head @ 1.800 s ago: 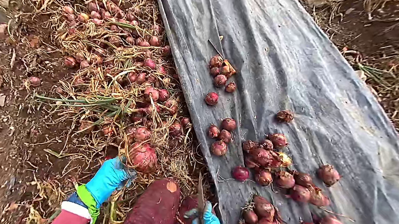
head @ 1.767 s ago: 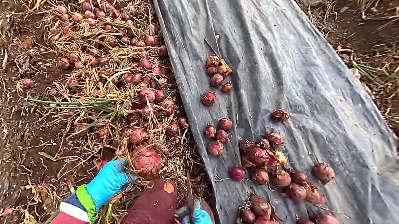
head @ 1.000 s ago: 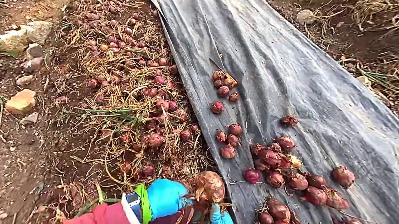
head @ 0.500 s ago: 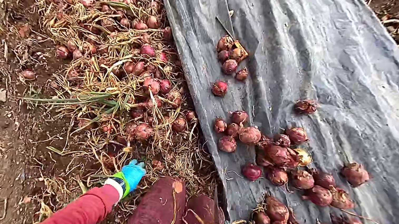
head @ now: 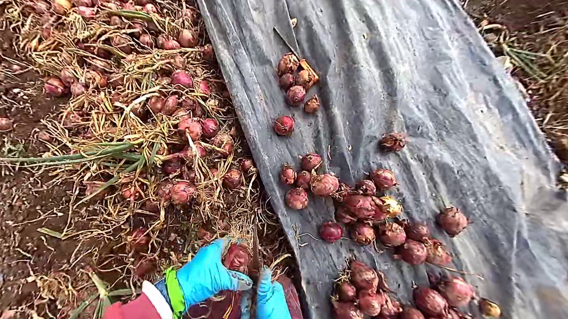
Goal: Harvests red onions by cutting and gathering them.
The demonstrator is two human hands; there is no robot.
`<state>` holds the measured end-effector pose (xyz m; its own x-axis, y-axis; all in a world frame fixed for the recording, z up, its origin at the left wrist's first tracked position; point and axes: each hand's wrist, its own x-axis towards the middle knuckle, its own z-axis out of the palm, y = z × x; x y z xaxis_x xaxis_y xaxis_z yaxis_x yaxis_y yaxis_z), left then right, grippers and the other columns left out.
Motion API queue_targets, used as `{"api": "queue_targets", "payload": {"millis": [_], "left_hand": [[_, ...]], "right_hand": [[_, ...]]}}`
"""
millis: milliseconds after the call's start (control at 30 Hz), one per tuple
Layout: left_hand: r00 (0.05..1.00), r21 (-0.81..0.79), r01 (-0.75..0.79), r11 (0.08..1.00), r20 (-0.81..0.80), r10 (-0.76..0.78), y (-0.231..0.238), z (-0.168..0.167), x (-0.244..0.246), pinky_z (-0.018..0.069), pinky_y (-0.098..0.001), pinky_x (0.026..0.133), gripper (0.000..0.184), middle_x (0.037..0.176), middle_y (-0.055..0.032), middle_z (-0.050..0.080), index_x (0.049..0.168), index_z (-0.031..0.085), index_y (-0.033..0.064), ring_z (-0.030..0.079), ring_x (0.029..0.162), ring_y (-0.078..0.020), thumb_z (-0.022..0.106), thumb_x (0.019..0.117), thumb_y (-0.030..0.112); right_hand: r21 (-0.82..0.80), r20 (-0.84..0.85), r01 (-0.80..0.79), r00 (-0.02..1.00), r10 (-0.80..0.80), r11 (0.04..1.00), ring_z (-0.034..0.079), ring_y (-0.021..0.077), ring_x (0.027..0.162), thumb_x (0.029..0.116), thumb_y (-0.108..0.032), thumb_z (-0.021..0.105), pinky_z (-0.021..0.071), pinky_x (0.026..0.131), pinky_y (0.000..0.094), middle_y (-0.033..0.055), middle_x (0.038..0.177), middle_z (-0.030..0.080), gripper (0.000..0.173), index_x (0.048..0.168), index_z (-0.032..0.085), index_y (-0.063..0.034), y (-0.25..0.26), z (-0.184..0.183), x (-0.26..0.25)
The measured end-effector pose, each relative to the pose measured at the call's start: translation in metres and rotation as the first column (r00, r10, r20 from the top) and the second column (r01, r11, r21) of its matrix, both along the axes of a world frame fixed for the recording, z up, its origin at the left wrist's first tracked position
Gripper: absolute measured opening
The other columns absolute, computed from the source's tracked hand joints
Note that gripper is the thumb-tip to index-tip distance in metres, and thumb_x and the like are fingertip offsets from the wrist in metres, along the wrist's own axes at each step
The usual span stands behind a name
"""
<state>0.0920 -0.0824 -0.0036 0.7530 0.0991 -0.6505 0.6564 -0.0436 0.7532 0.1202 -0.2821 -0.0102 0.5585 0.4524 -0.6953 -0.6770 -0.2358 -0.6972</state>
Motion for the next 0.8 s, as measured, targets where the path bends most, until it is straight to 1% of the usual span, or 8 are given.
{"api": "queue_targets", "payload": {"millis": [100,167,233,333,500,633,733,800], "left_hand": [[0.992,-0.063,0.030,0.998,0.121,-0.023,-0.018,0.044,-0.007,0.0551,-0.0306,0.107,0.105,0.133,-0.0049,0.067,0.150,0.044,0.0078,0.065,0.122,-0.0098,0.099,0.0619,0.022],[0.968,0.149,0.190,0.970,0.135,-0.211,-0.025,0.072,-0.020,0.0513,-0.0309,0.110,0.103,0.134,-0.0042,0.067,0.150,0.046,0.0097,0.063,0.124,-0.0087,0.097,0.0643,0.032],[0.909,0.354,0.360,0.863,0.076,-0.411,-0.027,0.099,-0.032,0.0504,-0.0400,0.111,0.096,0.132,-0.0055,0.069,0.151,0.048,0.0139,0.064,0.124,-0.0145,0.090,0.0722,0.049],[0.839,0.470,0.478,0.742,0.007,-0.544,-0.035,0.128,-0.062,0.0520,-0.0498,0.106,0.084,0.125,-0.0077,0.071,0.145,0.055,0.0158,0.067,0.119,-0.0219,0.084,0.0786,0.058],[0.800,0.625,0.538,0.566,-0.166,-0.577,-0.057,0.142,-0.124,0.0560,-0.0558,0.092,0.070,0.106,-0.0071,0.074,0.118,0.071,0.0152,0.070,0.103,-0.0267,0.085,0.0716,0.066],[0.951,0.643,0.126,0.755,0.138,-0.277,-0.061,0.122,-0.135,0.0583,-0.0494,0.075,0.036,0.081,-0.0044,0.071,0.095,0.074,0.0119,0.070,0.077,-0.0194,0.074,0.0935,0.048],[0.911,0.472,0.170,0.865,0.259,-0.320,-0.089,0.112,-0.135,0.0578,-0.0407,0.071,0.033,0.077,-0.0014,0.069,0.093,0.073,0.0118,0.068,0.072,-0.0131,0.068,0.0985,0.044],[0.888,0.397,0.225,0.890,0.292,-0.354,-0.093,0.115,-0.126,0.0580,-0.0378,0.079,0.030,0.087,-0.0014,0.072,0.106,0.074,0.0135,0.069,0.082,-0.0113,0.064,0.1016,0.042]], "right_hand": [[0.031,0.090,0.046,0.995,-0.049,0.998,0.061,0.0212,0.048,0.0958,-0.080,0.025,0.0570,0.047,0.0377,0.0073,0.062,0.062,0.084,0.091,0.063,-0.0049,0.001,0.031,-0.005],[0.064,0.157,0.045,0.986,-0.055,0.997,0.061,0.0193,0.048,0.0969,-0.078,0.031,0.0562,0.046,0.0354,0.0068,0.062,0.063,0.079,0.096,0.062,-0.0050,-0.013,0.049,-0.018],[0.193,0.242,0.047,0.966,-0.094,0.980,0.061,0.0180,0.048,0.0880,-0.080,0.052,0.0556,0.046,0.0339,0.0063,0.063,0.063,0.077,0.095,0.065,-0.0051,-0.031,0.057,-0.035],[0.339,0.356,0.010,0.924,-0.138,0.941,0.059,0.0163,0.048,0.0831,-0.067,0.073,0.0533,0.045,0.0326,0.0044,0.063,0.061,0.062,0.093,0.064,-0.0060,-0.056,0.059,-0.062],[0.097,0.393,-0.108,0.918,0.061,0.989,0.056,0.0174,0.046,0.0964,-0.078,0.034,0.0520,0.045,0.0353,0.0050,0.058,0.058,0.077,0.091,0.066,-0.0090,-0.084,0.078,-0.109],[0.230,0.291,0.072,0.947,-0.139,0.971,0.053,0.0197,0.041,0.1015,-0.072,0.015,0.0521,0.041,0.0373,0.0059,0.053,0.052,0.080,0.090,0.060,-0.0065,-0.110,0.060,-0.124],[0.262,0.213,0.160,0.952,-0.219,0.952,0.052,0.0206,0.040,0.1040,-0.068,0.013,0.0508,0.039,0.0380,0.0066,0.053,0.051,0.078,0.092,0.059,-0.0059,-0.122,0.050,-0.133],[0.307,0.191,0.199,0.945,-0.265,0.931,0.051,0.0206,0.039,0.1053,-0.065,0.012,0.0498,0.038,0.0377,0.0066,0.052,0.050,0.076,0.098,0.059,-0.0064,-0.124,0.050,-0.120]]}}
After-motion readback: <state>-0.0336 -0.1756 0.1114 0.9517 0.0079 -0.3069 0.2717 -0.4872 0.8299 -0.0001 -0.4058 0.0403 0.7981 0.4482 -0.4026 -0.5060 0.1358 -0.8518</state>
